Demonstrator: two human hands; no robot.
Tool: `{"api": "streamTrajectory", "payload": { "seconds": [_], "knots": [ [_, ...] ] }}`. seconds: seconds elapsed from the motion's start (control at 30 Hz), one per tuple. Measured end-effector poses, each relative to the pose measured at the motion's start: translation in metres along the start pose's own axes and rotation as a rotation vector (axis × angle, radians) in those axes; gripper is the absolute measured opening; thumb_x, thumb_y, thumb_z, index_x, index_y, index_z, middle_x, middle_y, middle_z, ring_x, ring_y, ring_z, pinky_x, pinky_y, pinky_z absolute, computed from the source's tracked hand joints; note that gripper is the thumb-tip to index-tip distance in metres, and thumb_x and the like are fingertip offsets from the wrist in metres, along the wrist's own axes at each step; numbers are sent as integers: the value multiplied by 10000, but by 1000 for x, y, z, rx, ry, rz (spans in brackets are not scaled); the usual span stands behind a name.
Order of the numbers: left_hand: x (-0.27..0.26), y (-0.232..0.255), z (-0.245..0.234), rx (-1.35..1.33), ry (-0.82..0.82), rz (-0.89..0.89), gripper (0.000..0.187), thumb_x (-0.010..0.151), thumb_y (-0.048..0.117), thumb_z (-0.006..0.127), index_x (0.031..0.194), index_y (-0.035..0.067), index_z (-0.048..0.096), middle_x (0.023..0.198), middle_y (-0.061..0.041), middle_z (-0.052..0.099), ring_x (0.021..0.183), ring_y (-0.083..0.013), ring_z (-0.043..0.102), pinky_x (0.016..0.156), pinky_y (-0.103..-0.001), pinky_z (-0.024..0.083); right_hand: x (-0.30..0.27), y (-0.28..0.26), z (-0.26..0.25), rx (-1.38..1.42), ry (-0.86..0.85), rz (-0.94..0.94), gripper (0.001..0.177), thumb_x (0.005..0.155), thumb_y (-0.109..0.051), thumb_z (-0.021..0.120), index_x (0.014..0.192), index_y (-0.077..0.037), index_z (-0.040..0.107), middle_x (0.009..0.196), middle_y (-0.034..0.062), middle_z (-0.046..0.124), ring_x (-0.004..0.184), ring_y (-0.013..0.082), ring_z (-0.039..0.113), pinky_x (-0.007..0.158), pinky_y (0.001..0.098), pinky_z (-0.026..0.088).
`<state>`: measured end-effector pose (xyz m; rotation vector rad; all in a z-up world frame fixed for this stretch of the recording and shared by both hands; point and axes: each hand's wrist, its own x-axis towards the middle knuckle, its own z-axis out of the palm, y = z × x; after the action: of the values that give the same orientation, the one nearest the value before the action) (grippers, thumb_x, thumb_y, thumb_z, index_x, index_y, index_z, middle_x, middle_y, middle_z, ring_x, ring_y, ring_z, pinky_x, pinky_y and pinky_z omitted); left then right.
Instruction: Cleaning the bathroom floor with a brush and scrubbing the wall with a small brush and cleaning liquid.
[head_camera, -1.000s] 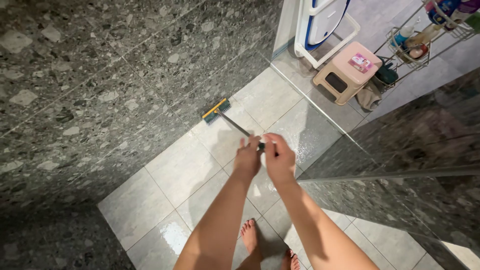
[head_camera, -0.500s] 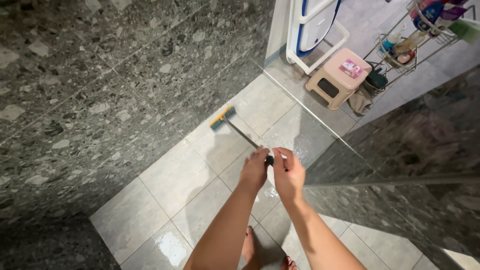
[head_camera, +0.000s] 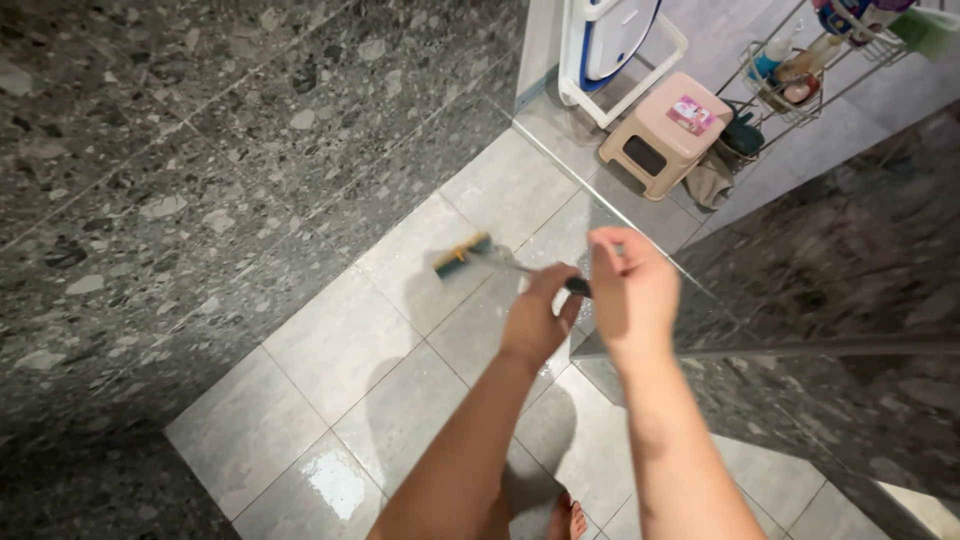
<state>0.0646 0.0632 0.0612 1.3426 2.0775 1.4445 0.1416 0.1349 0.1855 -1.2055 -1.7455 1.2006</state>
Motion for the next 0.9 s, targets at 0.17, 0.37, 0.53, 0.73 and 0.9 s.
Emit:
{"api": "streamTrajectory", "payload": {
  "seconds": [0.17, 0.37, 0.53, 0.73, 0.9],
  "knots": [
    [-10, 34, 11, -196, 25, -92, 313, 919, 22, 697, 1202, 148, 645, 1236, -106, 694, 1076, -388, 672, 837, -425, 580, -4, -23, -17, -33, 38, -51, 110, 1007, -133, 662, 1052, -57, 726, 676, -63, 576, 603, 23, 485, 540, 215, 398],
    [-8, -7, 12, -28, -15, -51, 317, 904, -16, 620, 1172, 154, 627, 1251, -81, 689, 1041, -362, 690, 819, -424, 581, -25, 46, 10, 336, 109, -90, 140, 1044, -153, 660, 1121, -40, 685, 768, -89, 579, 652, 4, 496, 578, 184, 409],
    [-4, -61, 30, 19, -184, -228, 252, 998, 57, 562, 1208, 167, 650, 1338, -55, 678, 1221, -322, 665, 973, -419, 551, -19, 106, 44, 366, 102, -32, 154, 1034, -150, 664, 1140, -40, 685, 757, -74, 601, 659, 10, 483, 586, 194, 403],
    [-1, -62, 9, 331, -374, -438, 743, 963, 41, 532, 1591, 195, 166, 1689, -15, 174, 1538, -374, 152, 1197, -541, 191, 2, 115, 82, -21, 54, -129, 134, 993, -157, 683, 1097, -81, 721, 733, 21, 656, 607, 48, 541, 572, 234, 464],
    [-18, -35, -2, 228, -337, -468, 860, 926, -1, 538, 1611, 305, 117, 1707, -61, 118, 1532, -427, 140, 1208, -533, 214, -4, 97, 73, 164, 85, -58, 153, 1002, -173, 666, 1101, -68, 716, 680, -24, 633, 604, 29, 527, 543, 232, 424]
  ]
}}
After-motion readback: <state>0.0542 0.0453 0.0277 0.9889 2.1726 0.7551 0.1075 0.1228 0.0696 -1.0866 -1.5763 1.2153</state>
